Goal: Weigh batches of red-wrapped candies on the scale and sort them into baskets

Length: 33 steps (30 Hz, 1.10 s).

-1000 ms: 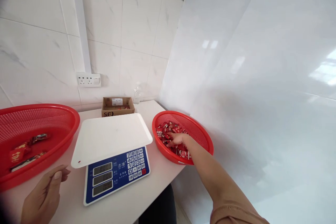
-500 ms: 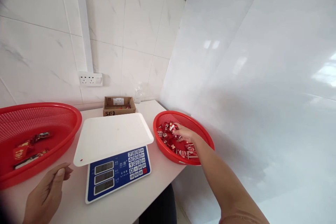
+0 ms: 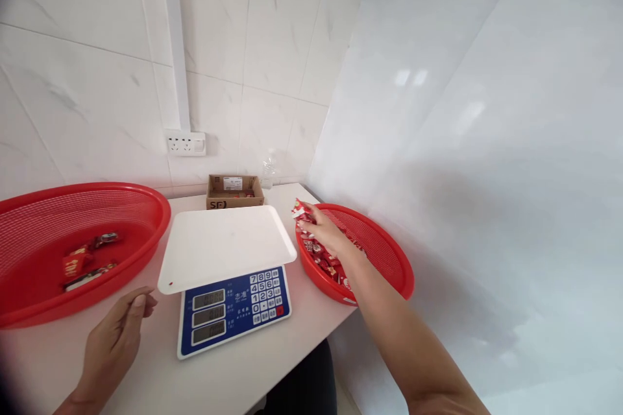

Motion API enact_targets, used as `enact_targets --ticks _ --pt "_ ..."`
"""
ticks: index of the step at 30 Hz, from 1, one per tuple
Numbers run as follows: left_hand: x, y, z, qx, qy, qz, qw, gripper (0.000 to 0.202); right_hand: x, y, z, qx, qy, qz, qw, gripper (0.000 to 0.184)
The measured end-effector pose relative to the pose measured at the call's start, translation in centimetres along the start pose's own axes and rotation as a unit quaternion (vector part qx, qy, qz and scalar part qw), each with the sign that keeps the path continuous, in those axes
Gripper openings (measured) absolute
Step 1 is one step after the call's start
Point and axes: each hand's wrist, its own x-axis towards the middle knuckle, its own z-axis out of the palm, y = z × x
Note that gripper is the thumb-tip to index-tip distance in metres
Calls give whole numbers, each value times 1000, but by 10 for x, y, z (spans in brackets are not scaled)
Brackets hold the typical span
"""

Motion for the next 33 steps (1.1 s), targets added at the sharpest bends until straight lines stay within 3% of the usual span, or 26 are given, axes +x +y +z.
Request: enact_targets --ticks 2,5,8,10,12,18,20,22,24,28,31,33 --pt "0 2 0 -8 3 6 1000 42 3 -10 34 -93 -36 -94 991 57" --pt "0 5 -1 -19 1 20 1000 41 5 -16 84 -207 -95 -216 950 54" --pt "0 5 -2 -22 -2 33 999 39 5 -18 116 -314 -172 -224 906 51" --pt "-1 5 -3 -20 -2 34 999 38 5 -18 123 -366 -185 -215 886 49" --pt "-2 5 -3 -20 -2 32 999 38 7 -20 122 -367 -163 -226 887 48" --pt "-1 2 -1 -34 -8 25 999 39 5 -17 121 -267 19 -309 913 42" --pt "-1 1 -1 -31 -11 24 999 39 3 -11 127 -256 -12 -299 919 43" --pt "-1 1 -1 -27 -13 22 999 39 0 -6 129 -256 -107 -250 928 44" --pt "-1 2 -2 -24 -12 19 999 39 0 -6 122 -254 -148 -211 932 46" --pt "0 3 -4 -26 -4 13 1000 40 4 -14 69 -259 -12 -210 943 48" --pt "0 3 -3 -33 0 12 999 39 7 -2 12 -306 47 -85 947 47" --pt "0 3 -3 -35 0 10 999 39 3 19 -21 -345 21 10 938 47"
